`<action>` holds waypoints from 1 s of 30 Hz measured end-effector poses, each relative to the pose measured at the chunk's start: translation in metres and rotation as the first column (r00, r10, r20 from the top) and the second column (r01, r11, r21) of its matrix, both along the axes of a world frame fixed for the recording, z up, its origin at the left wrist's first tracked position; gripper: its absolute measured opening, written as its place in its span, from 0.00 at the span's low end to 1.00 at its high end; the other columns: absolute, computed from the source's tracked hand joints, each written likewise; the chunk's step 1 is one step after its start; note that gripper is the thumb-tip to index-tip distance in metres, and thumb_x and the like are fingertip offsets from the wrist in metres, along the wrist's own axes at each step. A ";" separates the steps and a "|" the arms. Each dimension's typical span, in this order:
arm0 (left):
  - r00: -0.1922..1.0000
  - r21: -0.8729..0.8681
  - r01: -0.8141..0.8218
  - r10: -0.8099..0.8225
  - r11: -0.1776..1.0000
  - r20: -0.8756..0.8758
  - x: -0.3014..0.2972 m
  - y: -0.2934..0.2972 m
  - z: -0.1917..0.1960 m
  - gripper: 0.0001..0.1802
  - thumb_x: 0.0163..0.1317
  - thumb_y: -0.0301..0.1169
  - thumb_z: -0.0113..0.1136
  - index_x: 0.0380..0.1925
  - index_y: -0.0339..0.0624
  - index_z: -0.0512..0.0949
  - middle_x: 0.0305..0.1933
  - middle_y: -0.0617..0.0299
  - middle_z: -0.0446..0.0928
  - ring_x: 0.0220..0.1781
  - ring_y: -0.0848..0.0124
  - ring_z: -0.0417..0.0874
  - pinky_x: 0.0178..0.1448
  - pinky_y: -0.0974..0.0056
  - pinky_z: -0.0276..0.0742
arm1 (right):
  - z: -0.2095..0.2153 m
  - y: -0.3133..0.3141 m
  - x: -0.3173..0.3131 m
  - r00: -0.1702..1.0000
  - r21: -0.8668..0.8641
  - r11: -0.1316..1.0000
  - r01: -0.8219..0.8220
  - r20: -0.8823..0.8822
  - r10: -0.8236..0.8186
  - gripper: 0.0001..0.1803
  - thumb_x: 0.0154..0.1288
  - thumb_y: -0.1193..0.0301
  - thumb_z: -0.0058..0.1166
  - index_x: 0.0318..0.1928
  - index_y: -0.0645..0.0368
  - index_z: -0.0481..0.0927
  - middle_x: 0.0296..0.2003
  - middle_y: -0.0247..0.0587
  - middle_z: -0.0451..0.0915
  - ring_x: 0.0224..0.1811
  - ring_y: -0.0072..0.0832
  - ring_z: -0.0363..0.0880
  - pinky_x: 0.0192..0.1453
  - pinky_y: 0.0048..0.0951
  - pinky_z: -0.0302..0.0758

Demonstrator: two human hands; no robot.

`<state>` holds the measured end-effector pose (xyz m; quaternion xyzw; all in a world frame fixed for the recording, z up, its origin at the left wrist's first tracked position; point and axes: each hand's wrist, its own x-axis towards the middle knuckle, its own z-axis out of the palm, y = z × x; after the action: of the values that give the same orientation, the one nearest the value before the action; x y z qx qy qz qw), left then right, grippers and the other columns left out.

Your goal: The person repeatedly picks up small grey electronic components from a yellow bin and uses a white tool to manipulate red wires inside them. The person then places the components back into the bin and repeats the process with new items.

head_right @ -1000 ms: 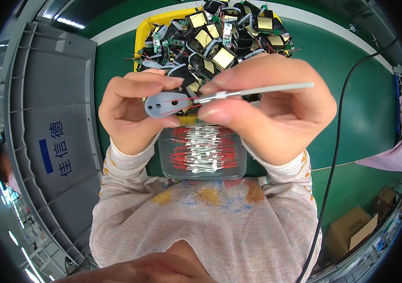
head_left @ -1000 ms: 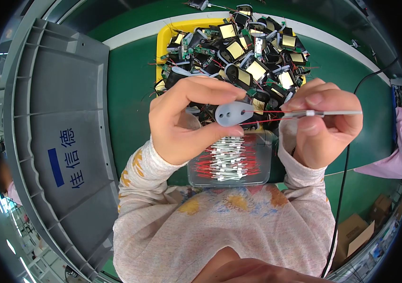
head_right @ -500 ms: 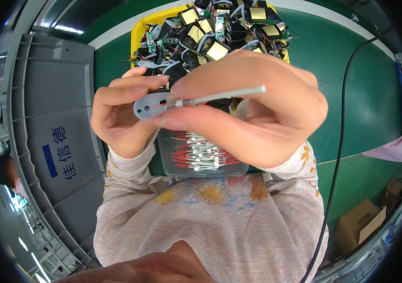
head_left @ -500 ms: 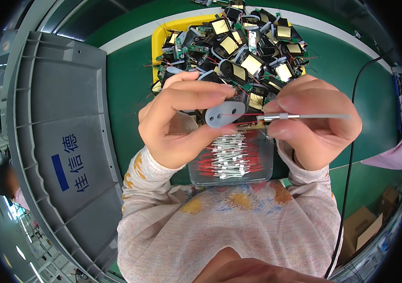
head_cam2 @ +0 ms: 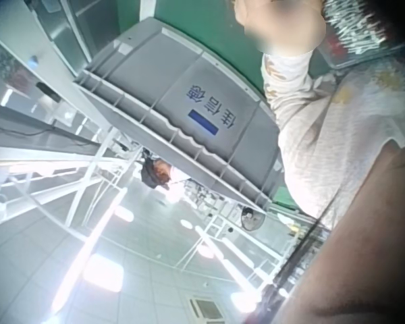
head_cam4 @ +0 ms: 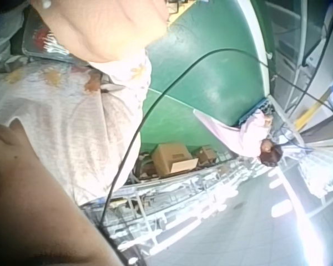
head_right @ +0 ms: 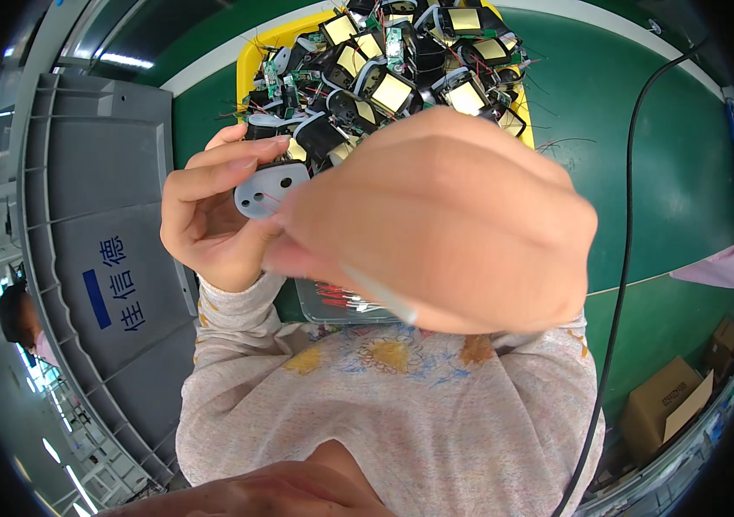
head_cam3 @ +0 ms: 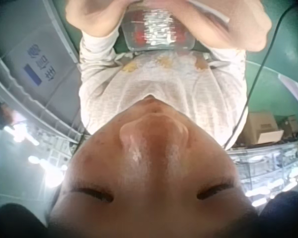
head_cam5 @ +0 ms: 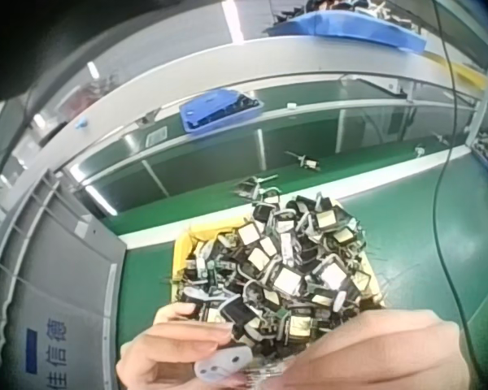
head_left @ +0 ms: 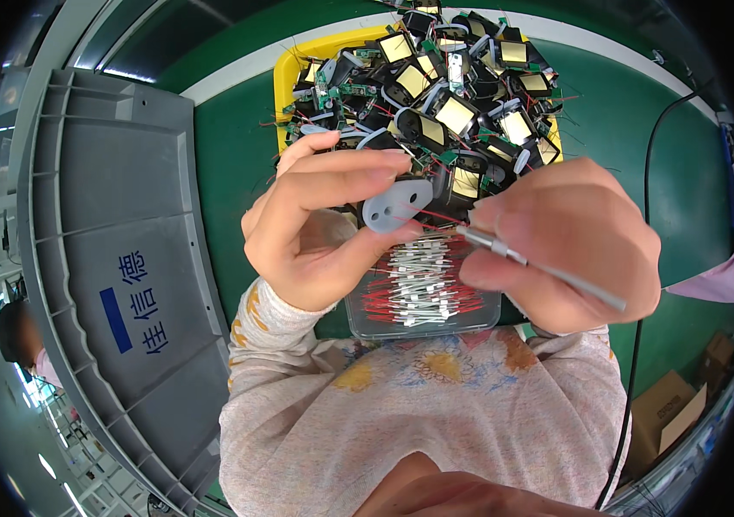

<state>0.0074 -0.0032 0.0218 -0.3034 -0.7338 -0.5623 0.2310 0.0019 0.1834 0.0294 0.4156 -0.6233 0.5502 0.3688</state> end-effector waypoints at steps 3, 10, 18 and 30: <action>1.000 -0.020 -0.017 0.016 1.000 -0.014 0.000 -0.001 -0.001 0.22 0.35 0.24 0.73 0.33 0.37 0.73 0.36 0.51 0.80 0.40 0.65 0.82 0.54 0.57 0.65 | 0.011 0.000 0.005 1.000 0.057 0.998 0.005 0.020 -0.006 0.20 0.33 0.74 0.69 0.29 0.69 0.76 0.22 0.47 0.78 0.22 0.35 0.77 0.23 0.25 0.71; 1.000 -0.004 -0.027 0.027 1.000 -0.013 0.002 -0.002 0.000 0.22 0.36 0.24 0.72 0.34 0.37 0.73 0.36 0.51 0.80 0.40 0.64 0.82 0.54 0.57 0.64 | 0.025 0.006 0.001 0.982 0.125 0.987 -0.103 0.172 0.081 0.18 0.32 0.76 0.69 0.28 0.67 0.76 0.22 0.45 0.78 0.22 0.33 0.77 0.23 0.24 0.70; 1.000 -0.019 -0.002 0.002 1.000 -0.020 0.004 -0.003 0.003 0.23 0.37 0.24 0.72 0.36 0.38 0.73 0.37 0.52 0.80 0.40 0.63 0.82 0.55 0.57 0.63 | 0.018 0.000 -0.003 0.970 -0.014 0.998 -0.060 0.235 0.061 0.17 0.33 0.81 0.67 0.28 0.67 0.75 0.22 0.46 0.77 0.22 0.32 0.76 0.25 0.26 0.70; 0.999 -0.012 -0.020 0.020 1.000 -0.028 0.004 -0.001 0.005 0.22 0.36 0.23 0.72 0.33 0.37 0.73 0.36 0.50 0.80 0.40 0.64 0.82 0.55 0.56 0.63 | 0.028 -0.001 0.009 0.995 0.179 0.983 0.049 0.077 -0.064 0.19 0.35 0.75 0.69 0.30 0.67 0.75 0.24 0.45 0.78 0.23 0.33 0.77 0.24 0.24 0.72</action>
<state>0.0113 -0.0047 0.0265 -0.3054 -0.7368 -0.5512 0.2450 0.0113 0.1829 0.0572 0.4057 -0.6959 0.4987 0.3201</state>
